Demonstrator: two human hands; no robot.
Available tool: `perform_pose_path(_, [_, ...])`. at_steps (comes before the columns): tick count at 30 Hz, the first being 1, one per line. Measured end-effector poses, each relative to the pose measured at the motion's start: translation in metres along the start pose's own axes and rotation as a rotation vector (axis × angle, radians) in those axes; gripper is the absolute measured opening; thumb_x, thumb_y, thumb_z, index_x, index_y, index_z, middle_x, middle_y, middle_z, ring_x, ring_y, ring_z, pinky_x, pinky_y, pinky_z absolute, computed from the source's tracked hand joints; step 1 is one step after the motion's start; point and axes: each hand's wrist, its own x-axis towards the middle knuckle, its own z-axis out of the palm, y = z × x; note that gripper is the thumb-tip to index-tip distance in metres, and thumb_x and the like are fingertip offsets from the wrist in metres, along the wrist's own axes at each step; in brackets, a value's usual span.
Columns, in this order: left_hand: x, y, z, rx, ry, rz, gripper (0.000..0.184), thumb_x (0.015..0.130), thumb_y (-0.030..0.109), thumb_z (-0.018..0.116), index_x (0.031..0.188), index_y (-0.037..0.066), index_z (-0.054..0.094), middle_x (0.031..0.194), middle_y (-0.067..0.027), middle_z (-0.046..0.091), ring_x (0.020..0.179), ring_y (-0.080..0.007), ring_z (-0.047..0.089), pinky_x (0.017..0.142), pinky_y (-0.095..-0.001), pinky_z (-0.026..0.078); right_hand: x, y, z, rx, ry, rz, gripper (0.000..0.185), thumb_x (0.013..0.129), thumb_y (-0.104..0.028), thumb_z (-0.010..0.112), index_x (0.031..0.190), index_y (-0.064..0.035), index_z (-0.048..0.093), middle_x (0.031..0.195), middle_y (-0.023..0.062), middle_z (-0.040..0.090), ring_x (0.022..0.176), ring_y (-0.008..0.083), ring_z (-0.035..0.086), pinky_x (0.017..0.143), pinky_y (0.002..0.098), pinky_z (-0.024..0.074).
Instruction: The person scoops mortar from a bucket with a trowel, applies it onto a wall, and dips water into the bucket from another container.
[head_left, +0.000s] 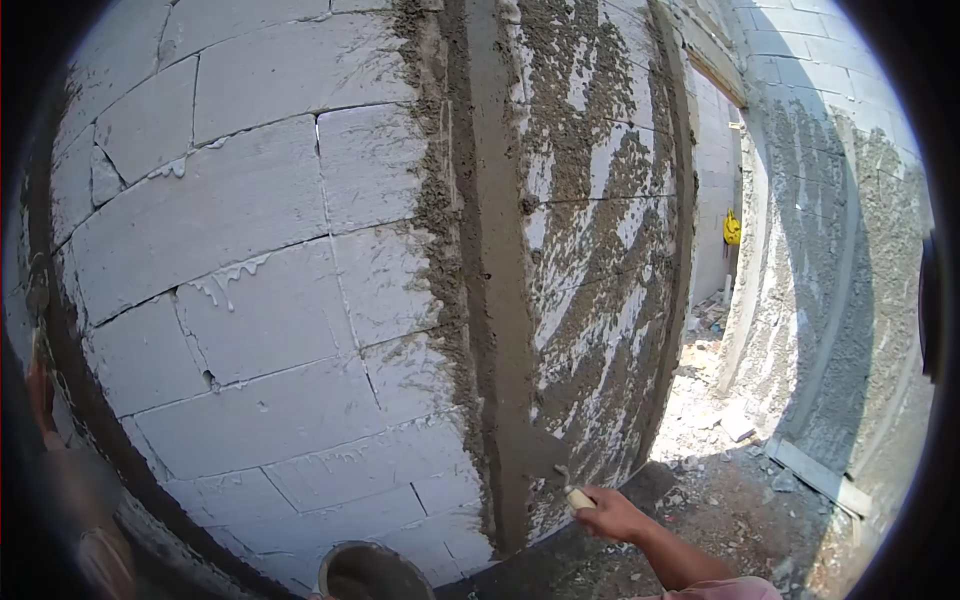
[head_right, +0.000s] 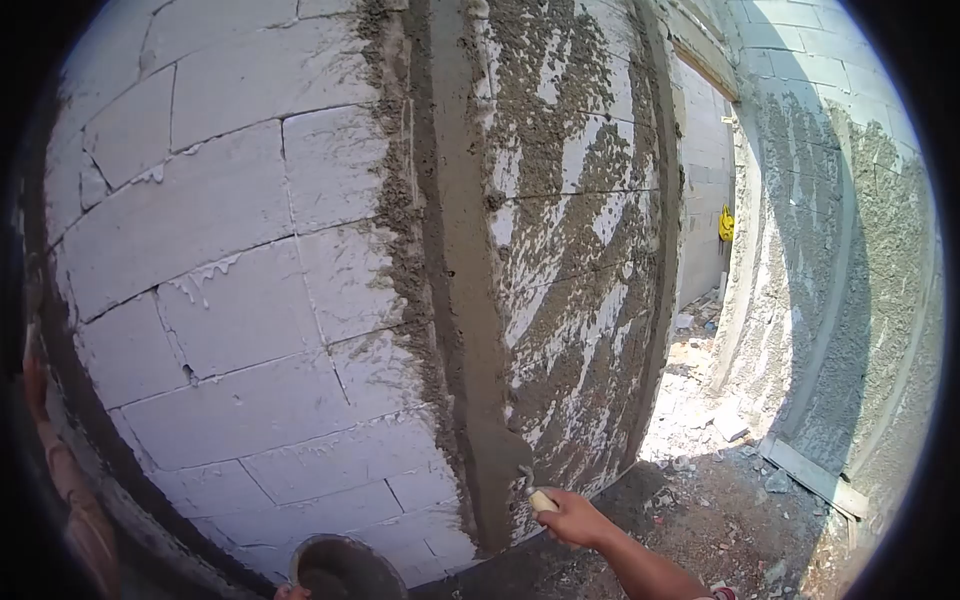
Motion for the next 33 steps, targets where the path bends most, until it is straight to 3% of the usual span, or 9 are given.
perform_pose_path(1, [0.014, -0.025, 0.006, -0.037, -0.011, -0.062, 0.016, 0.078, 0.011, 0.059, 0.071, 0.000, 0.069, 0.070, -0.0121, 0.064, 0.065, -0.0267, 0.056, 0.064, -0.0460, 0.045, 0.001, 0.050, 0.042, -0.089, -0.075, 0.019, 0.053, 0.088, -0.026, 0.065, 0.137, -0.0073, 0.055, 0.087, 0.0148, 0.067, 0.071, 0.0211, 0.065, 0.065, 0.0374, 0.0504])
perform_pose_path(2, [0.031, -0.056, 0.024, -0.242, 0.006, -0.063, 0.023, 0.061, 0.001, 0.056, 0.061, 0.008, 0.034, 0.059, 0.0020, 0.036, 0.054, -0.0125, 0.037, 0.052, -0.0315, 0.032, -0.011, 0.091, 0.079, -0.172, -0.170, 0.062, 0.052, 0.088, -0.027, 0.065, 0.135, -0.0069, 0.056, 0.089, 0.0149, 0.068, 0.071, 0.0204, 0.065, 0.066, 0.0380, 0.0511])
perform_pose_path(6, [0.014, 0.015, 0.023, -0.175, -0.297, 0.028, 0.025, 0.067, 0.002, 0.059, 0.060, 0.005, 0.036, 0.058, 0.0038, 0.036, 0.056, -0.0088, 0.033, 0.052, -0.0314, 0.028, -0.036, 0.041, 0.141, -0.553, -0.218, -0.156, 0.042, 0.085, -0.022, 0.066, 0.122, -0.0045, 0.057, 0.102, 0.0284, 0.068, 0.096, 0.0500, 0.064, 0.085, 0.0534, 0.0504])
perform_pose_path(16, [0.006, 0.075, 0.064, -0.376, -0.574, 0.234, 0.025, 0.068, 0.007, 0.061, 0.058, 0.005, 0.038, 0.058, 0.0056, 0.035, 0.058, -0.0071, 0.030, 0.051, -0.0299, 0.026, -0.008, 0.028, 0.242, -1.342, -0.319, -0.642, 0.032, 0.093, -0.009, 0.052, 0.121, 0.0061, 0.057, 0.108, 0.0226, 0.068, 0.093, 0.0394, 0.072, 0.078, 0.0459, 0.0597])
perform_pose_path(22, [-0.052, 0.096, 0.099, -0.048, -0.508, 0.374, 0.023, 0.067, 0.009, 0.061, 0.062, -0.001, 0.041, 0.055, -0.0068, 0.034, 0.055, -0.0093, 0.033, 0.048, -0.0330, 0.027, 0.032, 0.014, 0.156, -1.084, -0.135, -0.443, 0.028, 0.092, -0.007, 0.051, 0.116, 0.0059, 0.060, 0.108, 0.0245, 0.070, 0.098, 0.0399, 0.071, 0.080, 0.0458, 0.0592])
perform_pose_path(24, [-0.081, 0.111, 0.125, -0.021, -0.532, 0.516, 0.022, 0.067, 0.008, 0.062, 0.062, 0.000, 0.042, 0.056, -0.0012, 0.036, 0.056, -0.0084, 0.033, 0.048, -0.0316, 0.027, 0.054, 0.029, 0.134, -1.038, -0.137, -0.429, 0.028, 0.088, -0.008, 0.056, 0.109, 0.0087, 0.063, 0.102, 0.0269, 0.071, 0.100, 0.0375, 0.071, 0.081, 0.0453, 0.0586])
perform_pose_path(27, [-0.117, 0.140, 0.160, 0.009, -0.598, 0.722, 0.021, 0.067, 0.007, 0.064, 0.062, 0.000, 0.045, 0.056, 0.0014, 0.038, 0.056, -0.0081, 0.034, 0.047, -0.0313, 0.028, 0.093, 0.073, 0.106, -0.890, -0.431, -0.290, 0.031, 0.083, -0.012, 0.059, 0.106, 0.0093, 0.065, 0.097, 0.0280, 0.071, 0.097, 0.0394, 0.071, 0.080, 0.0465, 0.0580])
perform_pose_path(28, [-0.123, 0.147, 0.168, 0.011, -0.615, 0.703, 0.021, 0.066, 0.006, 0.065, 0.062, 0.000, 0.045, 0.056, 0.0014, 0.038, 0.056, -0.0081, 0.034, 0.047, -0.0312, 0.028, 0.092, 0.076, 0.086, -0.656, -0.463, -0.097, 0.030, 0.080, -0.015, 0.063, 0.102, 0.0046, 0.069, 0.081, 0.0207, 0.071, 0.076, 0.0329, 0.073, 0.064, 0.0450, 0.0582])
perform_pose_path(33, [-0.141, 0.186, 0.195, 0.107, -0.761, 0.604, 0.022, 0.065, 0.005, 0.066, 0.062, 0.001, 0.044, 0.058, 0.0024, 0.039, 0.058, -0.0067, 0.035, 0.050, -0.0290, 0.028, 0.112, 0.149, 0.055, 0.324, -0.970, 0.262, 0.028, 0.088, -0.014, 0.066, 0.115, -0.0053, 0.062, 0.073, 0.0045, 0.058, 0.052, 0.0114, 0.055, 0.040, 0.0301, 0.0452])
